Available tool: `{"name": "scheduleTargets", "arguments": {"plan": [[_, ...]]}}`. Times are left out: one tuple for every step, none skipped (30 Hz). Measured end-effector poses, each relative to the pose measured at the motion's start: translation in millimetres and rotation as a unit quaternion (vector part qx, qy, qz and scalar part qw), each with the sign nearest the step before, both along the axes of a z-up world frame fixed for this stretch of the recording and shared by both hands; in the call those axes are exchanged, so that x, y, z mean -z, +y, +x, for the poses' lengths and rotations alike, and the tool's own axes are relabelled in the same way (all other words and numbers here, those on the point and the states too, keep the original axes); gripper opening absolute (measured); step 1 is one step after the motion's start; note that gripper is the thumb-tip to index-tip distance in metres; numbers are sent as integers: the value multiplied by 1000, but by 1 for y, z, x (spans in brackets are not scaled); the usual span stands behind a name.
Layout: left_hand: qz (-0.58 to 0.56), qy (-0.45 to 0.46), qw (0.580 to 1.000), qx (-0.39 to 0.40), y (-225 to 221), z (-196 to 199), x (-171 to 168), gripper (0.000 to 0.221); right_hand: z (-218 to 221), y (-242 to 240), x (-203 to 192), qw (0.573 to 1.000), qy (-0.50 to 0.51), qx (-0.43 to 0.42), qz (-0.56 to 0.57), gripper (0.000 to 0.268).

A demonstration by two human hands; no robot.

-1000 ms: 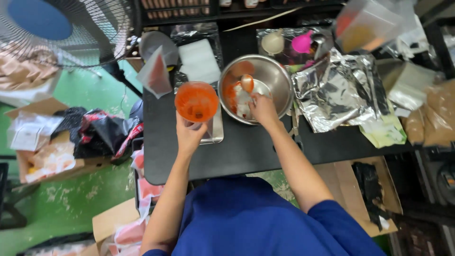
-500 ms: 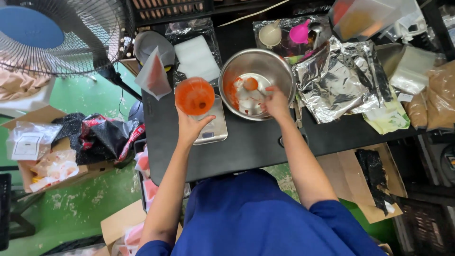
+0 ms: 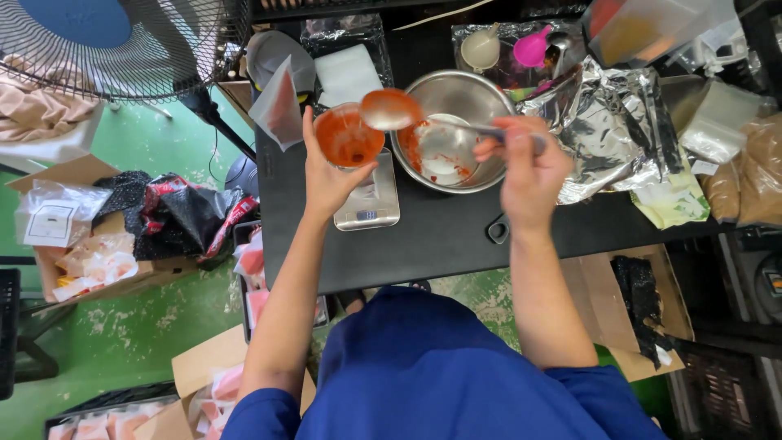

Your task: The person transfers a red sauce from a large foil bag into a small clear plastic pouch using a spoon, and then weighs the pouch on a digital scale. The person also scrapes leftover sauce from a metal bowl using the spoon.

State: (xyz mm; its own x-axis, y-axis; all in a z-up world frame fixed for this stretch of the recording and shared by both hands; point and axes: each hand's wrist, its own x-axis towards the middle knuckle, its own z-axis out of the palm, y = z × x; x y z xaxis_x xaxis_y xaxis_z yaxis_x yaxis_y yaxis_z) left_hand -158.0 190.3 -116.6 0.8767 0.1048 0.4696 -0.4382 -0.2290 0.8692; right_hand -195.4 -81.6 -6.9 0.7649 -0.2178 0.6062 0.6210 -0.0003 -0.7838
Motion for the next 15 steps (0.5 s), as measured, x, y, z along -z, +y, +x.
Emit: {"name": "scheduleTargets", "arguments": {"plan": [[-2,0,1000,-5,0,-1,-1,132,-5,13,-1,1000,-11,-16,-19,25],[-2,1,1000,-6,0,-3,-2,132,-10,26,3,1000,-10,-17,-19,25],[10,6,1000,-17,-2,-4,-3,133,-13,37,5,989,-65,21,-131,29],[22,11,999,-28,-3,-5,-5,134,-17,49,8,961,-118,57,-242,33],[21,10,999,-27,-3,-5,-4,134,-18,60,19,961,-119,58,-242,33],[18,19,999,-32,-4,-5,-3,133,-20,72,30,951,-141,86,-260,22],[16,29,999,-36,-4,-6,-1,133,-21,83,41,940,-162,113,-276,15],[16,29,999,-36,-4,-5,0,133,-26,87,45,940,-162,114,-277,15],[13,33,999,-29,-2,-4,1,133,-31,92,50,939,-167,101,-282,14],[11,36,999,-23,-1,-3,2,134,-35,97,54,938,-172,88,-288,15],[11,38,999,-23,2,-3,0,134,-35,91,50,938,-170,88,-287,15],[23,45,999,-6,4,-3,-2,134,-35,85,46,942,-166,62,-286,12],[34,50,998,11,7,-1,-4,133,-35,79,41,944,-163,38,-284,10],[35,51,998,12,11,-1,-6,133,-35,74,32,944,-162,39,-283,10],[41,54,997,26,14,-1,-8,132,-34,67,22,944,-170,3,-282,9]]}}
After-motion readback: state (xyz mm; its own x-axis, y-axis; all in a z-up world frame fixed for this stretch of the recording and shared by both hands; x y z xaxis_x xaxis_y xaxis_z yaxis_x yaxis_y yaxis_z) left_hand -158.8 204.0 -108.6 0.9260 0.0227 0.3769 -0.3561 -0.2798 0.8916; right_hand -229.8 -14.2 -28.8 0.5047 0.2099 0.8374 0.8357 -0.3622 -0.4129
